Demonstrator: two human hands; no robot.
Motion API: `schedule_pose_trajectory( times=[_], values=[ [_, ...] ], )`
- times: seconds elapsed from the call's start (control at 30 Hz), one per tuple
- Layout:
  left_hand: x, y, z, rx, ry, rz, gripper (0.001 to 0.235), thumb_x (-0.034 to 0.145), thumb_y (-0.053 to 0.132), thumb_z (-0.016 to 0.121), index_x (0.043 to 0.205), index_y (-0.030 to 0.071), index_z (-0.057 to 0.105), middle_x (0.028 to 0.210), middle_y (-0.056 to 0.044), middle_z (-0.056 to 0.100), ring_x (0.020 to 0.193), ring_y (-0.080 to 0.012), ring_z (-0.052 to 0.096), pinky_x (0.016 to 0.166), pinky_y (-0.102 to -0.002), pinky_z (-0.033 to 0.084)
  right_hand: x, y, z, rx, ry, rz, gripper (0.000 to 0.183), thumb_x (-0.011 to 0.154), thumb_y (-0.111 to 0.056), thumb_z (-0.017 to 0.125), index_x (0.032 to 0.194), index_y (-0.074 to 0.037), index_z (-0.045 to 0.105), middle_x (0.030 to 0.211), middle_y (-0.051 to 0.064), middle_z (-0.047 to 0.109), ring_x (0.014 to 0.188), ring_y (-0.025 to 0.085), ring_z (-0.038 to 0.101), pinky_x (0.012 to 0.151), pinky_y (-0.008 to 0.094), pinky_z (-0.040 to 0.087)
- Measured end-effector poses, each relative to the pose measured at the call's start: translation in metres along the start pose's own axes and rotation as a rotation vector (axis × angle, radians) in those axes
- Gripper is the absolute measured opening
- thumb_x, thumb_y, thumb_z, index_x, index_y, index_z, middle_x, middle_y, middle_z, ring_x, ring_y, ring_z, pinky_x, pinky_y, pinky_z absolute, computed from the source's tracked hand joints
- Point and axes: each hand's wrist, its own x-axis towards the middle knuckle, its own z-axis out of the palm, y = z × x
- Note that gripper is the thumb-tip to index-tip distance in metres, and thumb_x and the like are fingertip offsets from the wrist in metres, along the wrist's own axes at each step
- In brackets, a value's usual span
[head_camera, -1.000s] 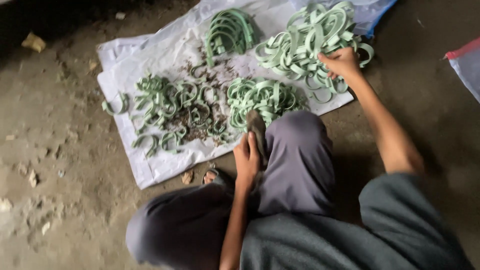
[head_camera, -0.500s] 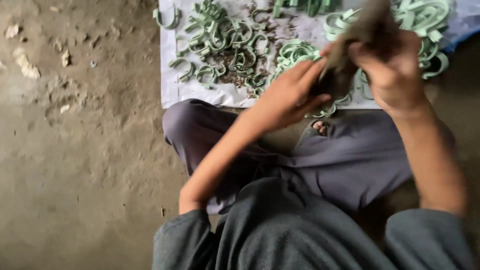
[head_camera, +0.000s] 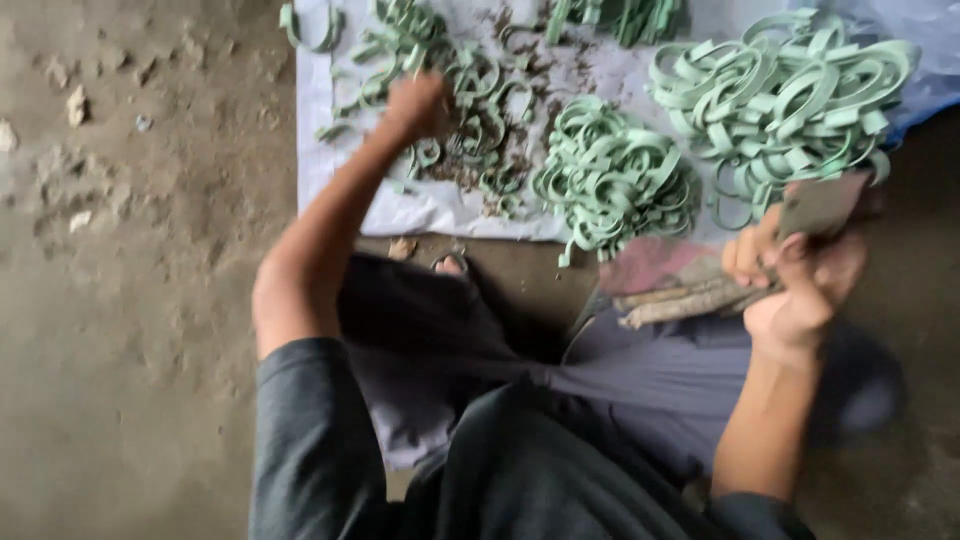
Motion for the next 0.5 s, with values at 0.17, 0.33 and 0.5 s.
schedule_pose_trajectory(
  times=[0.17,0.33,0.5],
  values=[
    [0.046,0.024,0.092,0.111,-0.387,-0.036,0.048,0.080,0.048,0.079,0.114,0.016,0.068,0.109,-0.015,0.071,0.098,-0.0371,0.071,0.074,-0.049,0.060,0.017,0.006,0.000,0.009,-0.015,-0.002,0.036,0.102,-0.027,0.059,0.126,-0.004,0.048,0.073,-0.003,0.034,0.051,0.007,0.024,0.053,0.028,0.022],
    [0.094,0.050,0.158,-0.075,-0.335,-0.446,0.053,0.094,0.055,0.065,0.124,0.011,0.065,0.121,-0.013,0.064,0.111,-0.0374,0.066,0.084,-0.050,0.056,0.030,0.016,-0.006,0.071,0.011,0.046,0.036,0.098,-0.022,0.061,0.123,0.002,0.051,0.068,-0.001,0.034,0.053,0.009,0.029,0.052,0.029,0.024],
    [0.108,0.067,0.158,-0.205,-0.348,-0.715,0.023,0.091,0.018,0.068,0.112,0.012,0.070,0.108,-0.008,0.071,0.099,-0.0289,0.070,0.078,-0.042,0.059,0.036,0.022,-0.010,0.086,-0.014,0.051,0.039,0.097,-0.021,0.062,0.124,0.004,0.050,0.068,0.000,0.035,0.053,0.010,0.029,0.052,0.030,0.025]
  ],
)
